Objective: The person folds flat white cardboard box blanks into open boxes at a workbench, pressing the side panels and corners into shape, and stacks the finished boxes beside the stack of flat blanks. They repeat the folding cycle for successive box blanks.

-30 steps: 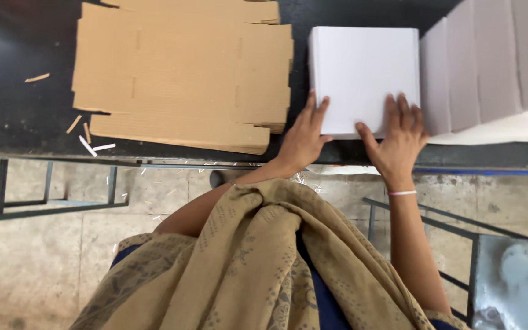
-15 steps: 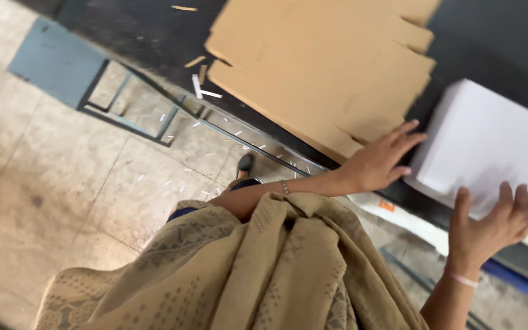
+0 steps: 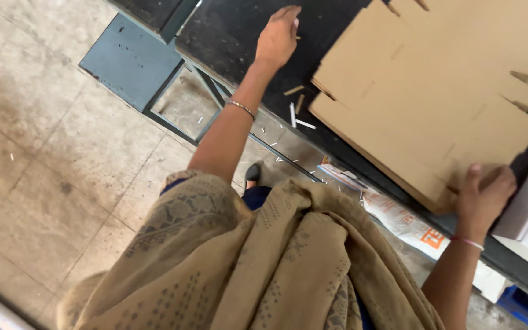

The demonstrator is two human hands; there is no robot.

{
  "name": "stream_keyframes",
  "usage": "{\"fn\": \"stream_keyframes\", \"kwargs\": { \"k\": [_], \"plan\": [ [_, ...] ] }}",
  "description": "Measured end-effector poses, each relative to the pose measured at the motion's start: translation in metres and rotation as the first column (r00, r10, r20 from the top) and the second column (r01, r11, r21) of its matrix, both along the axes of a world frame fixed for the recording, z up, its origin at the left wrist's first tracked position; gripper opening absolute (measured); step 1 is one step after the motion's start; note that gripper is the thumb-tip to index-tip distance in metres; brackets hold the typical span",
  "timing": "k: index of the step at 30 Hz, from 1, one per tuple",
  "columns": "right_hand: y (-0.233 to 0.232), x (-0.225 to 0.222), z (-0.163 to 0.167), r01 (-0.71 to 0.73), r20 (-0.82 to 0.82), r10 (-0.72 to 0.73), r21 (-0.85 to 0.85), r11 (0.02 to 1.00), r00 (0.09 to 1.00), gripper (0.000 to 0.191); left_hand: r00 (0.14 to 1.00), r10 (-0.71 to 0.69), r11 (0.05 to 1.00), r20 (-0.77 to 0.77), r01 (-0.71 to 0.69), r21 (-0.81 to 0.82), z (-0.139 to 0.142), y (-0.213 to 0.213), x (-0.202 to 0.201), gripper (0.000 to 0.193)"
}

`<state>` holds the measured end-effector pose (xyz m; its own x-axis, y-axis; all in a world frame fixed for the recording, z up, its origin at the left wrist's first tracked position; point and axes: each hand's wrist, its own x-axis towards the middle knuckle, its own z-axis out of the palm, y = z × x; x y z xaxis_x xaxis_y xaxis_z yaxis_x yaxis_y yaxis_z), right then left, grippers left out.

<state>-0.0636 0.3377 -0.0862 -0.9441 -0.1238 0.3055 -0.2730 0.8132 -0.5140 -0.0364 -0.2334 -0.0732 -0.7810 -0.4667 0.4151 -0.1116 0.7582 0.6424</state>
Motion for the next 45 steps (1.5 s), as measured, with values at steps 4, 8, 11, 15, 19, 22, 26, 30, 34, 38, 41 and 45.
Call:
{"fn": "stream_keyframes", "kwargs": {
  "k": [4, 8, 11, 15, 19, 22, 26, 30, 34, 38, 41, 45],
  "plan": [
    [-0.007, 0.003, -0.006, 0.023, -0.080, -0.013, 0.126, 0.992, 0.997, 0.053, 0.939, -0.335, 0.938, 0.084, 0.341, -0.068, -0.031, -0.004, 0.032, 0.031],
    [-0.019, 0.012, 0.001, 0.035, -0.040, -0.032, 0.080, 0.996, 0.999, 0.051, 0.910, -0.411, 0.899, 0.056, 0.415, -0.137, -0.059, 0.069, 0.118, 0.035],
    [-0.030, 0.014, 0.010, 0.068, 0.003, -0.069, 0.061, 0.996, 0.998, 0.054, 0.724, -0.686, 0.723, -0.073, 0.689, 0.047, -0.055, 0.103, 0.169, 0.029],
    [-0.046, 0.014, 0.021, 0.061, 0.034, -0.060, -0.027, 0.998, 0.998, 0.054, 0.728, -0.664, 0.738, -0.171, 0.675, 0.009, -0.038, 0.067, 0.166, 0.023],
    [-0.064, 0.015, 0.026, 0.199, 0.229, -0.174, -0.091, 0.976, 0.958, 0.050, 0.955, -0.264, 0.964, -0.134, 0.261, -0.039, -0.019, -0.024, 0.096, 0.030],
    [-0.071, 0.010, 0.035, 0.218, 0.339, -0.139, -0.204, 0.954, 0.930, 0.044, 0.980, -0.106, 0.984, -0.170, 0.079, -0.157, -0.009, -0.104, 0.028, 0.041],
    [-0.065, -0.001, 0.057, 0.237, 0.457, -0.005, -0.451, 0.861, 0.890, 0.047, 0.993, -0.114, 0.979, -0.009, 0.111, -0.168, -0.013, -0.148, -0.013, 0.032],
    [-0.063, 0.002, 0.067, 0.175, 0.313, -0.089, -0.257, 0.950, 0.946, 0.048, 0.971, -0.221, 0.958, 0.093, 0.234, -0.167, -0.021, -0.133, 0.012, 0.019],
    [-0.083, 0.015, 0.050, 0.293, 0.075, -0.285, -0.147, 0.945, 0.956, 0.045, 0.918, -0.396, 0.892, 0.008, 0.386, -0.234, -0.022, -0.075, 0.098, 0.019],
    [-0.090, 0.024, 0.041, 0.325, -0.003, -0.329, -0.146, 0.934, 0.944, 0.043, 0.499, -0.866, 0.491, 0.038, 0.862, -0.124, -0.017, 0.006, 0.190, 0.027],
    [-0.085, 0.028, 0.044, 0.277, -0.014, -0.285, -0.196, 0.941, 0.958, 0.042, 0.693, -0.721, 0.692, 0.002, 0.721, 0.021, 0.000, 0.023, 0.197, 0.022],
    [-0.080, 0.033, 0.046, 0.185, -0.027, -0.193, -0.194, 0.963, 0.981, 0.040, 0.931, -0.316, 0.908, -0.182, 0.352, 0.226, 0.023, 0.013, 0.148, 0.036]
  ]
}}
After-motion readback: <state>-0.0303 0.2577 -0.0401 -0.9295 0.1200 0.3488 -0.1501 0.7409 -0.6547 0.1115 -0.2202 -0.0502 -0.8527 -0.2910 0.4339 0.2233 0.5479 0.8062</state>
